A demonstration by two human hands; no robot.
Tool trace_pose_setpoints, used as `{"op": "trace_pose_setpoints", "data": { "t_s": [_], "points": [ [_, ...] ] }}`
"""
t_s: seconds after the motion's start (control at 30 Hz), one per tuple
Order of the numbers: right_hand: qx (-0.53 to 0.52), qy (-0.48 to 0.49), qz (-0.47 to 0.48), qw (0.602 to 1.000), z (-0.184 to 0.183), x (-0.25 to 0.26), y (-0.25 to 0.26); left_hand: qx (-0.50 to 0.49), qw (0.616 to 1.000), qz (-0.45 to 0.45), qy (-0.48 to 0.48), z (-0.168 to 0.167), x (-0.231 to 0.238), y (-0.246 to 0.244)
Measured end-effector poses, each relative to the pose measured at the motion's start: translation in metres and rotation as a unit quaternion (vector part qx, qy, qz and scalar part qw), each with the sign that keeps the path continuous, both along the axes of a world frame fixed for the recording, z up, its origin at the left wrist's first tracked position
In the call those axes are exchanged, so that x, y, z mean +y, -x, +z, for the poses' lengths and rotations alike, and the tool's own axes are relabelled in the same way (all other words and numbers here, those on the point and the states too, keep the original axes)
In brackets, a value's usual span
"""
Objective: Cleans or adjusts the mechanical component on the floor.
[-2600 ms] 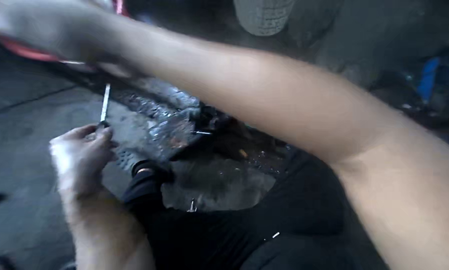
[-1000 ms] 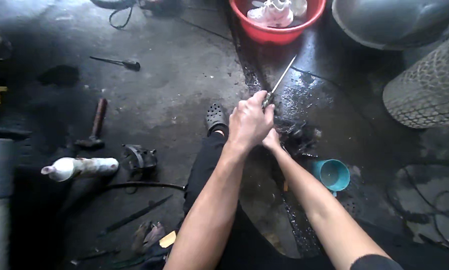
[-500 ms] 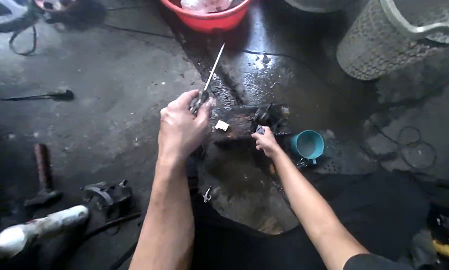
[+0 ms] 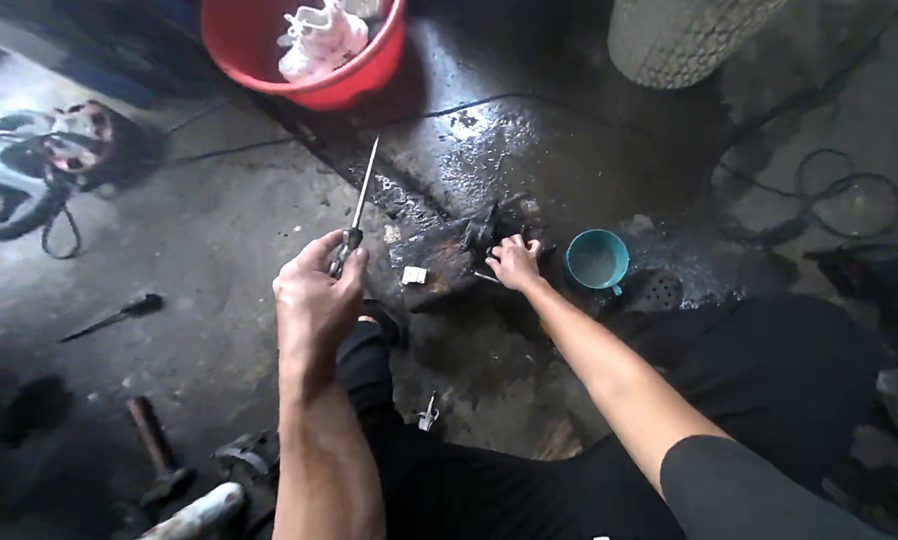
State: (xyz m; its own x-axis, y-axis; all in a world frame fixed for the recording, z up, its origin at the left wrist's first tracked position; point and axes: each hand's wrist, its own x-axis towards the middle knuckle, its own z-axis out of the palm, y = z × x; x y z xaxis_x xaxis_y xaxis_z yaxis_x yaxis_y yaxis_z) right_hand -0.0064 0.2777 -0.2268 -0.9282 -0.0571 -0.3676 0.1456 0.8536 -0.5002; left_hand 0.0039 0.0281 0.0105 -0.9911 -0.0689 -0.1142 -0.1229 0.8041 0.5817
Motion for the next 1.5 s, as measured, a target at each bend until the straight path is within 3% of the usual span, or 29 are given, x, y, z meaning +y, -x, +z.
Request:
{"op": "trace_pose_setpoints", "data": {
  "t_s": [0.27, 0.47, 0.53, 0.7, 0.77, 0.87, 1.0, 1.13, 1.27, 1.5],
  "points": [
    [0.040, -0.057, 0.080, 0.994, -0.001, 0.014, 0.025, 0.008, 0.998, -0.049, 0.026, -0.008, -0.003, 0.003],
    [0.035, 0.023, -0.117, 0.992, -0.005, 0.010, 0.041, 0.001, 0.998, -0.045, 0.032, -0.009, -0.003, 0.004],
    [0.049, 0.049, -0.135, 0.988, -0.009, 0.013, 0.038, 0.003, 0.998, -0.050, 0.033, -0.009, -0.002, 0.004],
    [0.012, -0.040, 0.054, 0.998, 0.000, 0.010, 0.026, -0.009, 0.998, -0.051, 0.048, -0.009, -0.003, 0.004],
    [0.001, -0.074, 0.089, 0.993, 0.006, 0.004, 0.021, -0.010, 0.997, -0.054, 0.045, -0.010, -0.005, 0.004],
    [-0.013, -0.085, 0.071, 0.994, 0.006, -0.002, 0.023, -0.007, 0.998, -0.054, 0.037, -0.011, -0.007, 0.001],
    [-0.017, -0.019, 0.009, 1.000, -0.004, 0.000, 0.022, -0.008, 0.997, -0.063, 0.038, -0.009, -0.011, -0.001],
    [0.000, 0.019, 0.009, 1.000, -0.003, 0.009, 0.022, -0.001, 0.998, -0.057, 0.032, -0.008, -0.012, 0.001],
    [0.006, -0.048, 0.056, 0.997, 0.000, 0.014, 0.029, -0.009, 0.997, -0.062, 0.043, -0.008, -0.012, -0.002],
    [0.013, -0.023, -0.173, 0.985, -0.005, -0.003, 0.036, -0.002, 0.997, -0.065, 0.032, -0.008, -0.017, -0.006]
  ]
}}
